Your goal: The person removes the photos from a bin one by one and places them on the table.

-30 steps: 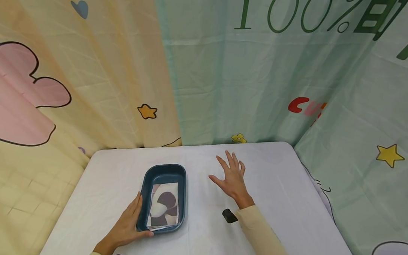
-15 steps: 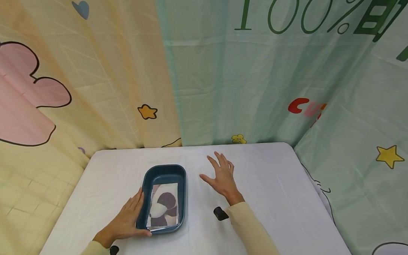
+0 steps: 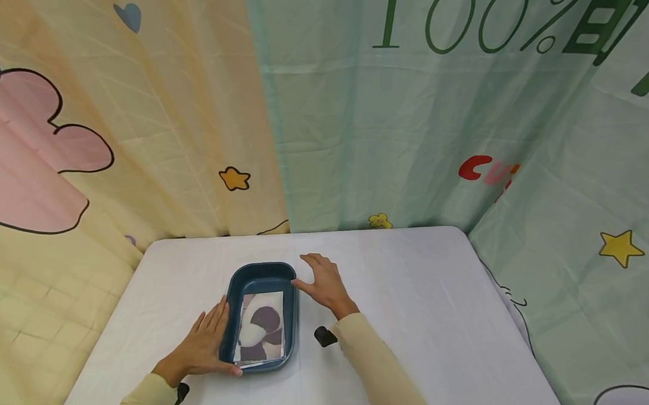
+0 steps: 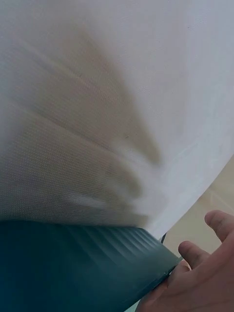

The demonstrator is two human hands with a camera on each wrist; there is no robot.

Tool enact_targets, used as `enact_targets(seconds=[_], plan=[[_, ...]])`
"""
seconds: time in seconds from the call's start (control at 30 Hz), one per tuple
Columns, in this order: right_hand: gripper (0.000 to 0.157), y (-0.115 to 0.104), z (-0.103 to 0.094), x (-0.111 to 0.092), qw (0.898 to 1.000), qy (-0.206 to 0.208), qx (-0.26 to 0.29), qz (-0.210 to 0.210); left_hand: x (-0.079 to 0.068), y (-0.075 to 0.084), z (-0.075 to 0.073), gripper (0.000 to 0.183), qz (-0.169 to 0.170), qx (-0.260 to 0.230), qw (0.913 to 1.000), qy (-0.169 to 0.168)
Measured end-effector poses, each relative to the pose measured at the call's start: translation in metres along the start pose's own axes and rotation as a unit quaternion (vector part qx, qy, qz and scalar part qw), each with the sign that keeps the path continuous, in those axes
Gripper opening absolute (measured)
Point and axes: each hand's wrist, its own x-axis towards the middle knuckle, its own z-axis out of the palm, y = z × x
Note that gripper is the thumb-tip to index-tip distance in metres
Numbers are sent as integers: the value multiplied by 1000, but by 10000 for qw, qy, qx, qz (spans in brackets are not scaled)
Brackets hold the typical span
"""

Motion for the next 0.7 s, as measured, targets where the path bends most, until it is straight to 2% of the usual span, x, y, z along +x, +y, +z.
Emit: enact_targets(seconds=[0.37,0.53,0.7], plan=[[52,-19,40,22,9948,-735,362,-606,3,-1,-2,151,-221,-67,9996,-172],[48,-28,60,25,9927,-1026,372,-517,4,-1,0,151,-234,-142,9995,-173],[45,-35,79,26,9927,-1069,459,-327,4,0,4,150,-248,-188,9994,-129]])
